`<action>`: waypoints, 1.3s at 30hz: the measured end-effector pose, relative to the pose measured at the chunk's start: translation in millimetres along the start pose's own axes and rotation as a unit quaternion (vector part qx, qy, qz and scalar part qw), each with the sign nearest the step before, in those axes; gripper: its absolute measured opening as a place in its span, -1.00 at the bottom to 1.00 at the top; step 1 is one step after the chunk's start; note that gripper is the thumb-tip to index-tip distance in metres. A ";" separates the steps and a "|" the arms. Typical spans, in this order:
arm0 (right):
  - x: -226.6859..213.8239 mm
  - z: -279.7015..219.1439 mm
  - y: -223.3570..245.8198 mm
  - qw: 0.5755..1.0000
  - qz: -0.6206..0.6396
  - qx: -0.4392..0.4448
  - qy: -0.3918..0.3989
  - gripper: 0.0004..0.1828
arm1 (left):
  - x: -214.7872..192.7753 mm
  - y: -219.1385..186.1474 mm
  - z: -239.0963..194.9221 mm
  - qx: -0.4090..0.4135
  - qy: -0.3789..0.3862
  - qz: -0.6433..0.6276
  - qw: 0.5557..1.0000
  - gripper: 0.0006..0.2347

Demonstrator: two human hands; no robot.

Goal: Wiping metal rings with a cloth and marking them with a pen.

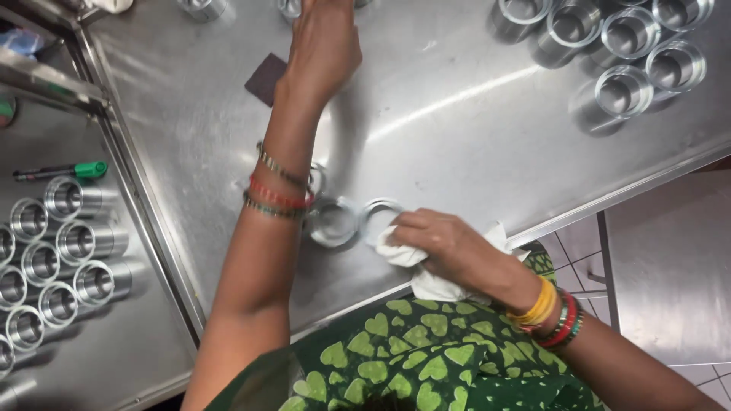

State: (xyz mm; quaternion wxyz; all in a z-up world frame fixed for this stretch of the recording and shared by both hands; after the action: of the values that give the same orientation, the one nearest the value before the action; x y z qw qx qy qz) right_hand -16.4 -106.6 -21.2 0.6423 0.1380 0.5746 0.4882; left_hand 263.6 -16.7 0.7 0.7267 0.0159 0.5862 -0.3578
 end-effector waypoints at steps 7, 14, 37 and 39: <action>-52.2 11.2 -17.1 0.986 0.061 0.123 -0.096 -0.59 | 47.9 1.5 19.5 0.100 -0.135 0.027 0.985 -0.69; -91.6 8.0 -34.8 0.929 -0.173 0.192 -0.266 -0.50 | 26.3 -66.0 -95.4 -0.177 0.073 -0.285 0.939 -0.84; -38.9 -23.1 -17.2 0.859 0.297 0.299 -0.290 -0.57 | -16.8 -117.0 -211.0 -0.144 0.181 -0.487 0.842 -0.68; -14.2 -46.4 -45.0 0.753 0.452 0.434 -0.204 -0.59 | -25.6 -119.0 -211.6 -0.075 0.142 -0.463 0.872 -0.68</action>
State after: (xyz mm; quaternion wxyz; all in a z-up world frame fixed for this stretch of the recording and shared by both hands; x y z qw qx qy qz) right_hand -33.9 -157.4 -59.9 0.3199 0.7414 0.4509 0.3803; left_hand 20.2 1.3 4.0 0.3859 -0.2609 0.6485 -0.6020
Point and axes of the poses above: each hand's wrist, its own z-axis towards the middle knuckle, its own x-axis out of the palm, y = z × x, the point moved 5 cm from there along z, towards the middle knuckle, and after that the axes turned 9 degrees about -y, right-handed, at the moved point
